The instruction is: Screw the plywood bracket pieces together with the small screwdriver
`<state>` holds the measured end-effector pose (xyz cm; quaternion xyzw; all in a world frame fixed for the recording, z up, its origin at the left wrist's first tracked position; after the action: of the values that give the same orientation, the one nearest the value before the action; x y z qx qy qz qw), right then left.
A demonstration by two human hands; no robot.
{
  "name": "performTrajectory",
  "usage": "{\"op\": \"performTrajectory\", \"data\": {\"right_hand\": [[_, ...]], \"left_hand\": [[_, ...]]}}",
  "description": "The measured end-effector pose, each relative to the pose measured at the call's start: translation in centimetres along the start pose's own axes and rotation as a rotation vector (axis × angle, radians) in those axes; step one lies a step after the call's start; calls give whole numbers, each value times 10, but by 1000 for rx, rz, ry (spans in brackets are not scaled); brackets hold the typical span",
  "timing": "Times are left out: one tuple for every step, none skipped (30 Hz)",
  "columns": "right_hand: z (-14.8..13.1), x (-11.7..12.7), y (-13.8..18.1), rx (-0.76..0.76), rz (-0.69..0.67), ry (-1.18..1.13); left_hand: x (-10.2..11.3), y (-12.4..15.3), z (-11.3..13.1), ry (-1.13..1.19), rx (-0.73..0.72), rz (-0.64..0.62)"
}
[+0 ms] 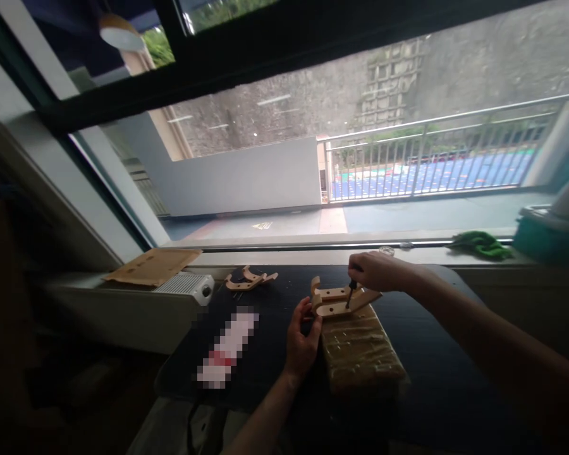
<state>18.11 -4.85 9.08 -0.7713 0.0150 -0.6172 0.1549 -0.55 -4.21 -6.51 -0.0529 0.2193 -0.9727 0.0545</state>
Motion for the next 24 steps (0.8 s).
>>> {"op": "performTrajectory", "data": {"right_hand": [[0, 1, 1, -12, -1, 6], [-1, 3, 2, -22, -9, 15], [-2, 4, 2, -32, -23, 23], [-3, 5, 3, -42, -31, 36], [-5, 7, 3, -46, -45, 47], [-7, 8, 3, -46, -62, 56], [-10, 9, 2, -40, -79, 58], [-12, 10, 1, -32, -96, 58], [-13, 10, 0, -22, -113, 55], [-15, 10, -2, -13, -125, 50], [-16, 10, -3, -5, -129, 45], [-16, 10, -4, 1, -128, 42], [-18, 9, -4, 7, -128, 42], [-19, 9, -4, 8, -124, 44], [-20, 9, -3, 8, -119, 46], [-21, 8, -2, 8, -115, 46], [-21, 8, -1, 10, -112, 42], [-21, 7, 0, 13, -111, 39], [-21, 7, 0, 17, -110, 35], [-21, 6, 0, 21, -109, 33], [-20, 6, 0, 22, -107, 32], [-20, 6, -1, 21, -105, 33], [-19, 6, -1, 19, -103, 35], [-19, 6, -2, 15, -102, 38]], "left_hand": [[-1, -1, 0, 3, 1, -13], [-2, -2, 0, 5, 5, -21], [-2, -3, 0, 3, 9, -14], [-2, -4, 0, 2, 14, -17], [-2, -4, 0, 5, 24, -11], [-2, -4, 0, 5, 37, -10], [-3, -4, 0, 5, 50, -24], [-3, -5, 1, 3, 52, -21], [-2, -6, 1, -8, 53, 1], [-1, -8, 1, -26, 56, 23], [-1, -9, 0, -38, 67, 29], [-1, -10, -1, -38, 80, 38], [-2, -10, -1, -25, 85, 36], [-2, -10, 0, -3, 83, 34], [-2, -9, 1, 18, 83, 24], [-3, -8, 1, 38, 81, 9], [-4, -7, 0, 62, 93, -5], [-4, -7, -1, 77, 112, -6], [-5, -7, -2, 90, 119, -3], [-5, -7, -3, 100, 121, 0], [-5, -7, -4, 109, 122, 5], [-5, -8, -4, 115, 121, 7], [-5, -8, -5, 119, 121, 6], [-6, -8, -5, 121, 121, 4]]}}
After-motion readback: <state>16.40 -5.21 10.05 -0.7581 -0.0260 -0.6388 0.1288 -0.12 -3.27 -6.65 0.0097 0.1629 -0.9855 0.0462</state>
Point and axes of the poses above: each hand's wrist, its own y-axis away from the middle knuckle, its own x-axis out of the back of the hand, z = x × y, the point moved 6 cm from there along -y, towards the middle knuckle, and after that the axes turned 12 degrees about z, right-handed, at the moved point
